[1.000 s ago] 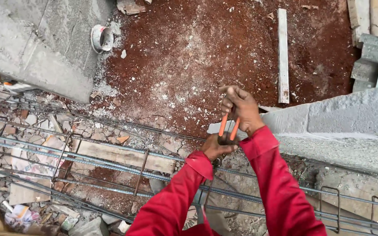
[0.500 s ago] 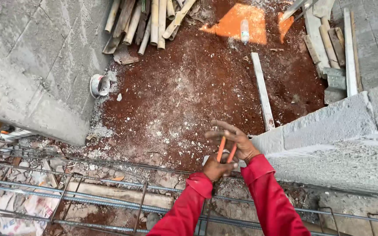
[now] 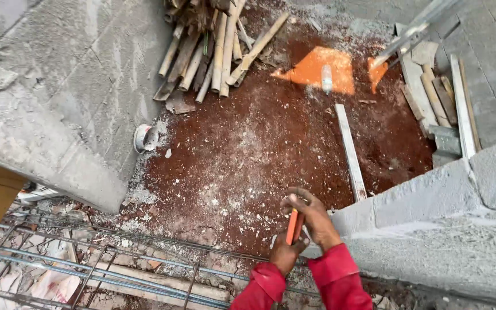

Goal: The person uses pliers to secure steel reinforcement bars with wire, then moves to a concrete wall to attach a wire to a nail using a hammer and pliers. They finish by returning to the rebar cage to tie more wire around the intersections.

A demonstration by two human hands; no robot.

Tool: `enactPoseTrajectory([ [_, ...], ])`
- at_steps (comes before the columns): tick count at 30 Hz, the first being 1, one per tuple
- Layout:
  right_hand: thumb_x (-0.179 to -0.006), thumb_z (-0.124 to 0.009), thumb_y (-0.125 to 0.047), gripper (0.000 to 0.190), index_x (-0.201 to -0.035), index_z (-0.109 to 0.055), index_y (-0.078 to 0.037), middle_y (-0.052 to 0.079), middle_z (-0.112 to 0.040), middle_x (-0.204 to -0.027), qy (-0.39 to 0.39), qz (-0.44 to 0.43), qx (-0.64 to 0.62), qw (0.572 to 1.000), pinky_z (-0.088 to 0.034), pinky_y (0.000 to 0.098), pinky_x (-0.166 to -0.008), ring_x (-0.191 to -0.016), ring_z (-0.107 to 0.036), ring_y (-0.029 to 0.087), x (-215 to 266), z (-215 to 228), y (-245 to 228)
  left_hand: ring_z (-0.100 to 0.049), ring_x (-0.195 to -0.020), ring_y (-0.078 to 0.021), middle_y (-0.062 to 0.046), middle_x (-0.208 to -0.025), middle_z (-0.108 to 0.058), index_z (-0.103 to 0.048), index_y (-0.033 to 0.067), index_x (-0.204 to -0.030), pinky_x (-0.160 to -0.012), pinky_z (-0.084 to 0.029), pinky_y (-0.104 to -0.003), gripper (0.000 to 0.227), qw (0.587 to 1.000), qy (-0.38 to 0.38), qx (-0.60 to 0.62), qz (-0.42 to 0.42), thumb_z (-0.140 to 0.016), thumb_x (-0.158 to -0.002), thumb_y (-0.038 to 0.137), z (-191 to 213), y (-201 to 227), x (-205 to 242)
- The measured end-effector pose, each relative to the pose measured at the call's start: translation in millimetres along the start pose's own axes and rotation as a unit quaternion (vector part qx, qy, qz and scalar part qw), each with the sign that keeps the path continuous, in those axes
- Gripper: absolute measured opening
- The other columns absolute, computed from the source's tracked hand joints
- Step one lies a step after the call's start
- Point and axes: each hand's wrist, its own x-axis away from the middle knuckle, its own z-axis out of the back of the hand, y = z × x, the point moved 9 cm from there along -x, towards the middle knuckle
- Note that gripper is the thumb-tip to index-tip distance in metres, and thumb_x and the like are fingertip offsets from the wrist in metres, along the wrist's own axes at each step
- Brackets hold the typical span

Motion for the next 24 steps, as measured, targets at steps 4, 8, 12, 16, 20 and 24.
enactPoseTrajectory([
  [4,-0.089,-0.068,-0.029,0.052,-0.134,-0.06,-0.002,0.006,-0.067,-0.074,-0.276,-0.01,-0.311,0.909,-0.055,0.037,-0.065,-0.067,-0.064,0.019,1.6,-15.3,16.3,-0.054,-0.07,-0.0158,-0.005,-0.086,-0.059,-0.061,-0.0036,-0.112,-0.061,-0.046,-0.032,0.028,0.922,-0.311,0.186,0.138,-0.082,-0.103,0.012,-31.5,-26.9,2.3],
  [8,-0.096,-0.076,-0.025,0.042,-0.128,-0.065,0.001,-0.005,-0.054,-0.068,-0.105,0.008,-0.177,0.979,-0.044,0.03,-0.053,-0.057,-0.049,0.011,-41.8,12.2,59.1,-0.07,-0.098,-0.018,-0.005,-0.106,-0.073,-0.063,0.0026,-0.124,-0.088,-0.059,-0.033,0.042,0.971,-0.232,0.065,-0.008,-0.08,-0.088,0.015,-12.1,19.2,-1.2],
  [12,-0.089,-0.079,-0.033,0.049,-0.123,-0.067,0.0,-0.003,-0.065,-0.08,0.198,0.054,0.052,0.977,-0.047,0.0284,-0.058,-0.067,-0.058,0.009,-39.6,32.9,47.7,-0.068,-0.107,-0.0178,-0.001,-0.12,-0.07,-0.06,0.0084,-0.137,-0.084,-0.058,-0.033,0.047,0.989,0.076,0.061,-0.11,-0.068,-0.093,0.019,-4.7,37.6,25.5],
  [16,-0.088,-0.082,-0.032,0.056,-0.133,-0.066,-0.004,0.001,-0.063,-0.08,0.166,0.049,0.05,0.984,-0.043,0.0301,-0.06,-0.068,-0.053,0.012,1.4,9.4,18.6,-0.071,-0.081,-0.0178,-0.005,-0.091,-0.078,-0.07,0.0102,-0.128,-0.066,-0.055,-0.033,0.04,0.971,0.209,-0.113,-0.008,-0.083,-0.091,0.018,6.5,-6.5,8.4],
  [20,-0.085,-0.082,-0.021,0.07,-0.147,-0.05,-0.015,0.005,-0.074,-0.09,-0.087,-0.012,-0.103,0.991,-0.054,0.0239,-0.077,-0.086,-0.07,0.01,6.8,-9.0,11.6,-0.059,-0.063,-0.0179,-0.009,-0.08,-0.065,-0.062,-0.0096,-0.124,-0.055,-0.049,-0.032,0.042,0.976,-0.166,0.137,0.037,-0.085,-0.094,0.008,-5.9,-14.0,-3.6],
  [24,-0.091,-0.081,-0.028,0.072,-0.154,-0.058,-0.002,0.007,-0.055,-0.085,-0.085,0.019,-0.101,0.991,-0.045,0.0386,-0.068,-0.077,-0.053,0.02,-34.5,-1.9,58.0,-0.068,-0.079,-0.0152,-0.006,-0.09,-0.067,-0.056,0.0018,-0.129,-0.072,-0.058,-0.032,0.049,0.981,-0.143,0.133,0.017,-0.083,-0.087,0.007,-4.1,12.4,11.6],
])
